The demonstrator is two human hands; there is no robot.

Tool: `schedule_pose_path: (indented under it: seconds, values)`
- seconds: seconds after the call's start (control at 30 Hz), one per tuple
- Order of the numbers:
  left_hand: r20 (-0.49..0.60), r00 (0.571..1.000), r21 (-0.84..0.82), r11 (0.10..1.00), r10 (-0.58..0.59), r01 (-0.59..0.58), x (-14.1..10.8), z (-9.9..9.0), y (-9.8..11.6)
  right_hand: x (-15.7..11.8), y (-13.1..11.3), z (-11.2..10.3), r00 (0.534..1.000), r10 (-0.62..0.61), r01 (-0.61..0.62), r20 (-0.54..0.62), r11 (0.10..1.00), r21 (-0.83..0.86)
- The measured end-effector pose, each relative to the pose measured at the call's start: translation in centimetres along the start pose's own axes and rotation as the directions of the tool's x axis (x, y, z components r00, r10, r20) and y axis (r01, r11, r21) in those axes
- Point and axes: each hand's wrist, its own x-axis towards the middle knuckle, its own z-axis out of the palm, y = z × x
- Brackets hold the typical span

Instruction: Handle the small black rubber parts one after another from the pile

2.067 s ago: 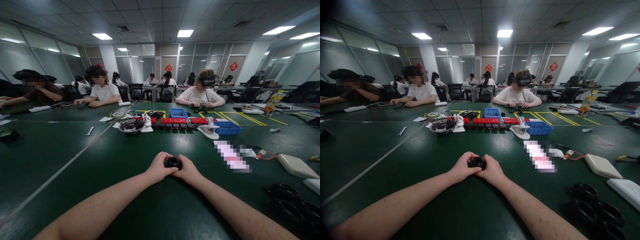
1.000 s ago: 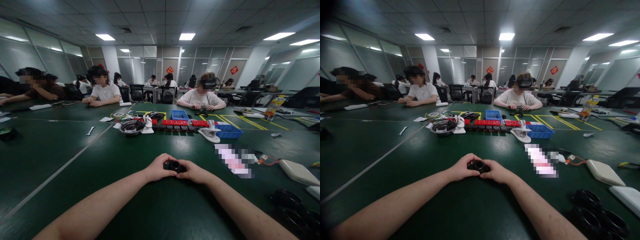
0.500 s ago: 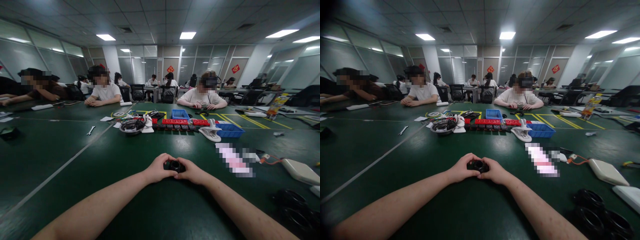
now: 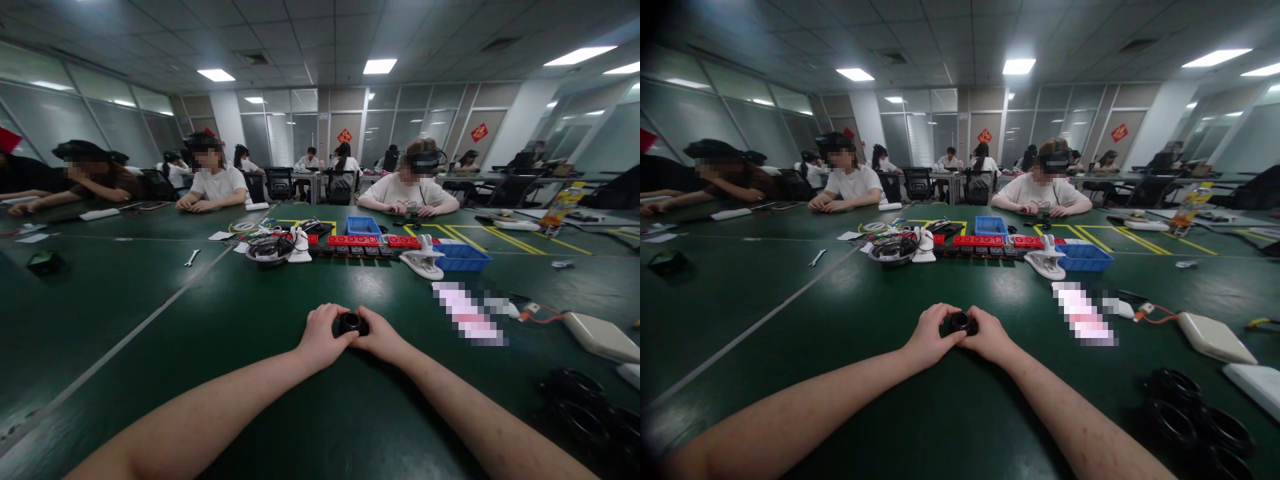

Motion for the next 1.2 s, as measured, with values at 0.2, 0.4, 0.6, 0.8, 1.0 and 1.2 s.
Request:
schedule_pose_path:
  seconds: [0.2, 0.4, 0.6, 0.8, 1.0, 1.2]
  values:
    - [-0.064, 0.998, 0.018, 1.000, -0.009, 0.010, -0.4, 0.6, -0.2, -0.2, -0.2, 0.3, 0.998, -0.018, 0.014, -0.055, 0.998, -0.061]
    - [0.100, 0.989, 0.056, 0.992, 0.104, -0.110, 0.6, -0.7, -0.4, -0.1, 0.2, 0.5, 0.998, -0.021, 0.019, -0.053, 0.999, -0.044]
    - [0.128, 0.975, 0.207, 0.956, 0.182, -0.206, 0.8, -1.7, 0.3, -0.1, 0.2, 0.5, 0.998, -0.023, 0.020, -0.053, 0.998, -0.058]
    - [0.069, 0.986, 0.200, 0.966, 0.155, -0.166, 0.1, -1.1, 0.2, -0.2, -0.4, 0.2, 0.999, -0.015, 0.012, -0.048, 0.997, -0.074]
    - [0.057, 0.988, 0.168, 0.974, 0.145, -0.153, 0.1, -0.6, 0.1, -0.3, -0.3, 0.2, 0.999, -0.005, 0.001, -0.040, 0.994, -0.108]
    - [0.040, 0.996, 0.100, 0.991, 0.085, -0.089, 0.0, -0.3, 0.2, -0.1, 0.0, 0.4, 0.999, -0.010, 0.004, -0.050, 0.994, -0.107]
